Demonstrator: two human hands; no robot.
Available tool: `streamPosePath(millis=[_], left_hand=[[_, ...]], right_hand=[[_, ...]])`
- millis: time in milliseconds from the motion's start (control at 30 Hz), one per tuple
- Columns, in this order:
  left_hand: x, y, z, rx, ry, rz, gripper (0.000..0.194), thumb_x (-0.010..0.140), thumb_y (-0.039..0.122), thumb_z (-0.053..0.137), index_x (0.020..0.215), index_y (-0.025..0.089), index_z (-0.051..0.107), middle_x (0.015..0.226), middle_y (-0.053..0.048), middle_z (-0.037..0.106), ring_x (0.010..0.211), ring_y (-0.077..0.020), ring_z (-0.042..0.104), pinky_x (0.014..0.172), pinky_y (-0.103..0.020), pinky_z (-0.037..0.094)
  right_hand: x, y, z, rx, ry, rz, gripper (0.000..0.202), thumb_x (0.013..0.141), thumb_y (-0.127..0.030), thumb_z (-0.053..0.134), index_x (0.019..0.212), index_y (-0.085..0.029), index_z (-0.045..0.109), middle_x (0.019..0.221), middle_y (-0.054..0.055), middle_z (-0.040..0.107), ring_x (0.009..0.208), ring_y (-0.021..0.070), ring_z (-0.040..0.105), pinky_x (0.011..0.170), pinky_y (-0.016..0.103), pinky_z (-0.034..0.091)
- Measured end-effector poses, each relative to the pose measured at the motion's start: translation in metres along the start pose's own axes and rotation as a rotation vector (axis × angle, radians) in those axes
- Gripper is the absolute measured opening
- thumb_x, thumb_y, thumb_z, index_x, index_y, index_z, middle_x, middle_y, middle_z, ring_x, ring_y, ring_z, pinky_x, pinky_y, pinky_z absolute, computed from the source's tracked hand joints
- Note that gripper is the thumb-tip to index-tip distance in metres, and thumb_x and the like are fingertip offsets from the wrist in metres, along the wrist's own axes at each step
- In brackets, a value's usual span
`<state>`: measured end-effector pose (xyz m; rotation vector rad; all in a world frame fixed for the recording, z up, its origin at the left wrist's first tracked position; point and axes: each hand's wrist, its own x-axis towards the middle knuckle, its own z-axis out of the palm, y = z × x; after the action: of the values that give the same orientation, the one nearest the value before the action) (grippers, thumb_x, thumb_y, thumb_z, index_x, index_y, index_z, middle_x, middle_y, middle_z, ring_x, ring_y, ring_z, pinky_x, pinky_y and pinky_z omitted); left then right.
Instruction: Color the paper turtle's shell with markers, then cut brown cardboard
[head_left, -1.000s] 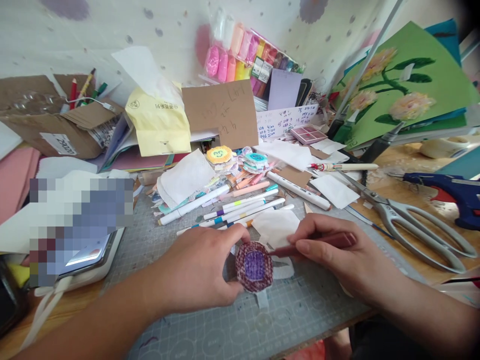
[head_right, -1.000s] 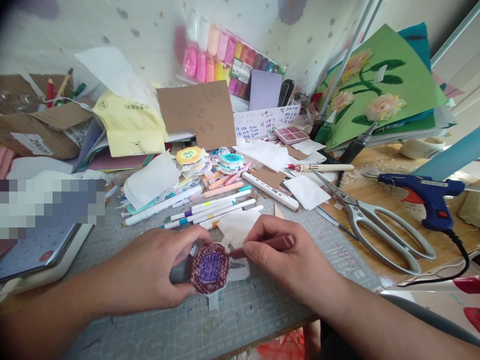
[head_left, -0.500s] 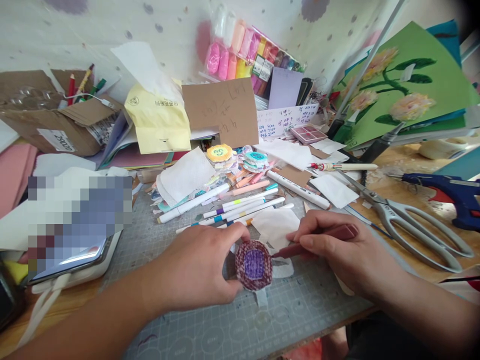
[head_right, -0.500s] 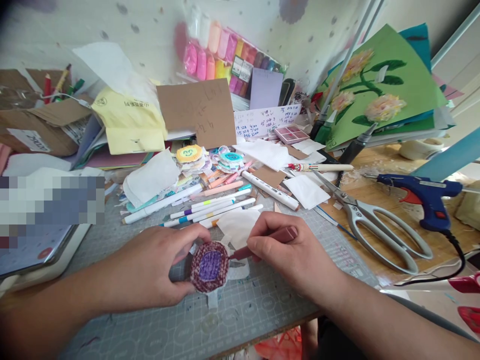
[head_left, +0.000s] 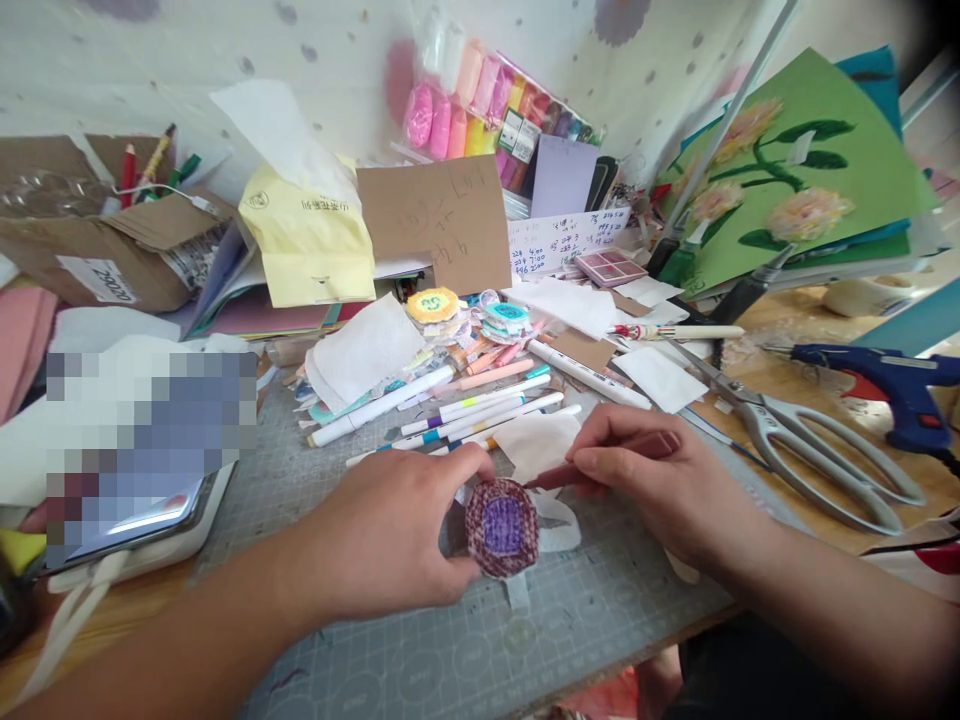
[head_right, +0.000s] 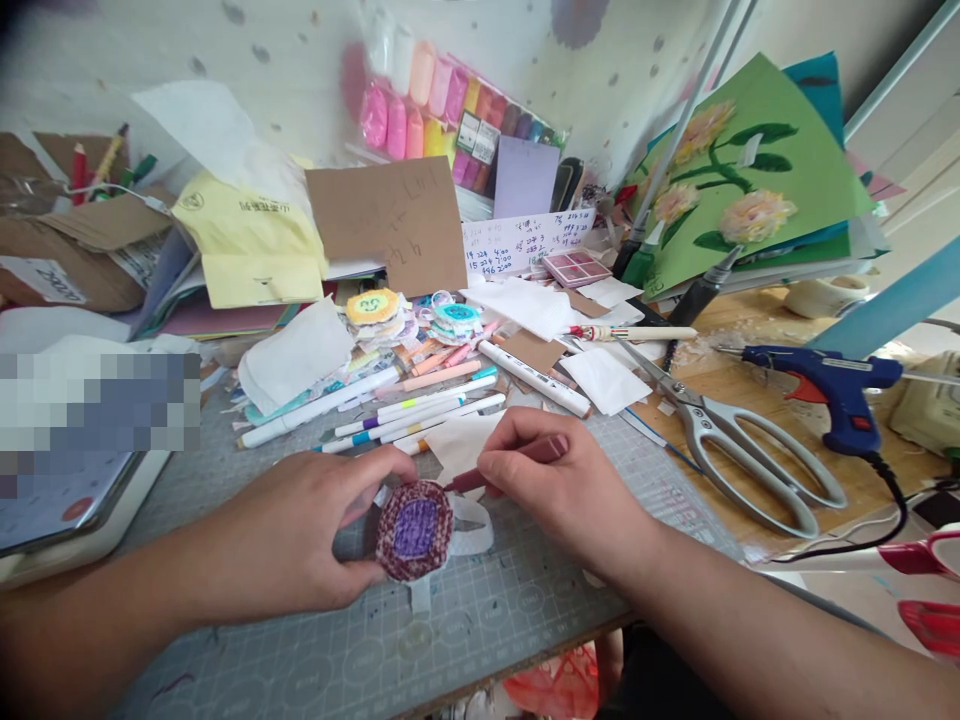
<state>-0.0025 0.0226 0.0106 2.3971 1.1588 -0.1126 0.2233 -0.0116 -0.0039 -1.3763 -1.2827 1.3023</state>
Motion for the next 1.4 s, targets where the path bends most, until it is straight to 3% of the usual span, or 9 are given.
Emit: streamPosePath(millis=[200, 500, 767, 933, 1100, 1400], left_hand=[[0.0020, -0.0013, 0.0007, -0.004, 0.003, 0.002, 0.040, 0.068, 0.038, 0.065, 0.107, 0.033, 0.057, 0.079, 0.003, 0.066, 0.066, -0.0195, 0.058, 0.056, -0.029, 0.030], [0.0010, -0.0012, 0.0016, -0.010, 0.016, 0.001, 0.041, 0.067, 0.037, 0.066, 0.107, 0.034, 0.057, 0.079, 0.004, 0.065, 0.067, -0.0196, 0.058, 0.057, -0.029, 0.031], [0.0036, -0.0020, 0.0010, -0.017, 0.010, 0.010, 0.042, 0.067, 0.037, 0.067, 0.107, 0.032, 0.057, 0.081, 0.003, 0.065, 0.070, -0.0201, 0.058, 0.059, -0.029, 0.032], [0.0034, -0.0028, 0.0027, -0.004, -0.004, -0.005, 0.041, 0.066, 0.037, 0.067, 0.106, 0.032, 0.057, 0.078, 0.003, 0.064, 0.068, -0.0201, 0.058, 0.058, -0.029, 0.031], [0.0033, 0.0015, -0.0022, 0.006, -0.038, -0.034, 0.040, 0.067, 0.035, 0.065, 0.106, 0.031, 0.058, 0.076, 0.003, 0.063, 0.069, -0.0202, 0.058, 0.057, -0.028, 0.032], [0.0017, -0.0002, 0.0011, 0.008, 0.001, -0.018, 0.039, 0.067, 0.036, 0.067, 0.105, 0.033, 0.058, 0.077, 0.004, 0.065, 0.074, -0.0219, 0.060, 0.058, -0.027, 0.032]], right_hand=[[0.0009, 0.0002, 0.0022, -0.067, -0.018, 0.004, 0.016, 0.079, -0.035, 0.068, 0.070, -0.021, 0.066, 0.059, -0.001, 0.063, 0.056, 0.0156, 0.058, 0.053, 0.026, 0.044], [0.0020, -0.0001, 0.0025, 0.012, -0.022, 0.015, 0.012, 0.079, -0.027, 0.069, 0.069, -0.020, 0.066, 0.058, -0.002, 0.063, 0.055, 0.0133, 0.056, 0.054, 0.025, 0.042], [0.0003, 0.0014, -0.0021, 0.065, -0.010, 0.003, 0.013, 0.079, -0.024, 0.069, 0.067, -0.021, 0.067, 0.059, -0.002, 0.064, 0.058, 0.0139, 0.061, 0.056, 0.024, 0.043], [-0.0009, 0.0015, -0.0027, 0.125, -0.005, 0.018, 0.016, 0.079, -0.022, 0.067, 0.063, -0.021, 0.065, 0.057, -0.001, 0.066, 0.068, 0.0188, 0.071, 0.057, 0.024, 0.044], [-0.0016, 0.0027, -0.0039, 0.122, -0.011, 0.014, 0.016, 0.077, -0.020, 0.068, 0.062, -0.022, 0.065, 0.054, -0.003, 0.063, 0.069, 0.0194, 0.073, 0.054, 0.023, 0.043], [-0.0028, 0.0042, -0.0027, 0.092, 0.015, 0.028, 0.017, 0.075, -0.021, 0.067, 0.059, -0.022, 0.062, 0.053, -0.002, 0.066, 0.063, 0.0194, 0.071, 0.051, 0.024, 0.041]])
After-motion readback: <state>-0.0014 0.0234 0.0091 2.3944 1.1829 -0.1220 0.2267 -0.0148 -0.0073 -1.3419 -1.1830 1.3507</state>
